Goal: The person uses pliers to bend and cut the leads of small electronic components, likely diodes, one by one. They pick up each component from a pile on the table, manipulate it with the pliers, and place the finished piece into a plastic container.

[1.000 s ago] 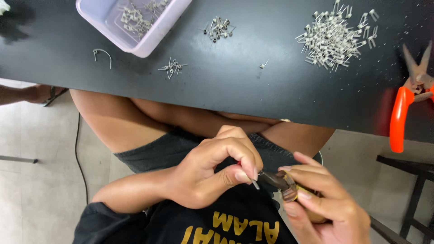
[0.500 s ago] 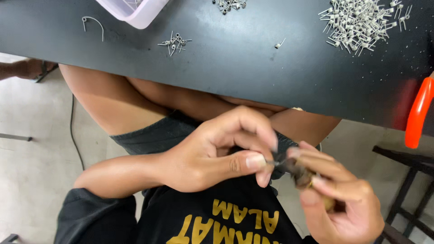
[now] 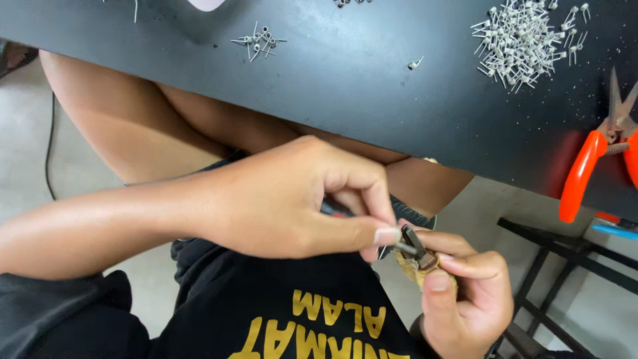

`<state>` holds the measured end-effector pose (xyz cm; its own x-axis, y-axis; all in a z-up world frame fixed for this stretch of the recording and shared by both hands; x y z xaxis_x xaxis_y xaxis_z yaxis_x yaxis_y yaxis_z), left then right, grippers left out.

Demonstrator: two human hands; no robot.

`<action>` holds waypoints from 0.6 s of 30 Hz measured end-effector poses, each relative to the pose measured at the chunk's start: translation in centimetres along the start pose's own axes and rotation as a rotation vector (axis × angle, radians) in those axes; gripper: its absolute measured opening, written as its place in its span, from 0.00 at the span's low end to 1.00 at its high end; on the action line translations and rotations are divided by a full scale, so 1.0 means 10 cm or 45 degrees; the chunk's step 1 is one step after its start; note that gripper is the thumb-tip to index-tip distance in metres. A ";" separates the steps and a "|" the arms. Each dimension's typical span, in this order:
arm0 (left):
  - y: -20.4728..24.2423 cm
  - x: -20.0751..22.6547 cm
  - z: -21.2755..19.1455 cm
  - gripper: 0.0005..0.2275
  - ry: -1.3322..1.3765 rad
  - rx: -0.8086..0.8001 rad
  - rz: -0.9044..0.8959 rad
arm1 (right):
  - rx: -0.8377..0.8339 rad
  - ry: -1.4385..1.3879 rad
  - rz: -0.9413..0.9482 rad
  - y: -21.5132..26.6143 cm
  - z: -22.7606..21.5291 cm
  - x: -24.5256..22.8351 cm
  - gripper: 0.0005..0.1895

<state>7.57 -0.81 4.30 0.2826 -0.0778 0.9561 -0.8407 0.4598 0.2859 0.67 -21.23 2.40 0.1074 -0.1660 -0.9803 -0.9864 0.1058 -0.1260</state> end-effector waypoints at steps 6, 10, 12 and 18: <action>-0.02 0.15 -0.13 0.04 -0.046 0.155 0.162 | 0.055 -0.032 0.089 0.09 0.08 0.04 0.12; -0.02 0.20 -0.16 0.05 -0.052 0.209 0.259 | 0.065 0.012 0.044 0.05 0.17 -0.03 0.12; -0.02 0.21 -0.17 0.06 -0.085 0.252 0.303 | 0.095 0.030 -0.009 0.06 0.16 -0.02 0.12; -0.04 0.17 -0.17 0.05 -0.141 0.265 0.330 | 0.138 0.143 -0.076 0.04 0.19 -0.07 0.15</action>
<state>9.15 0.37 5.76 0.0049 -0.0824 0.9966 -0.9573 0.2877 0.0285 0.43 -19.23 2.79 0.1446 -0.2830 -0.9482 -0.9589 0.1965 -0.2048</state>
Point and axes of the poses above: each hand's wrist, its own y-axis away from the middle knuckle, its own z-axis out of the palm, x = y × z, the point moved 7 cm from there along -y, towards the middle knuckle, and after that the axes turned 13 degrees about x, right-handed, at the moved point
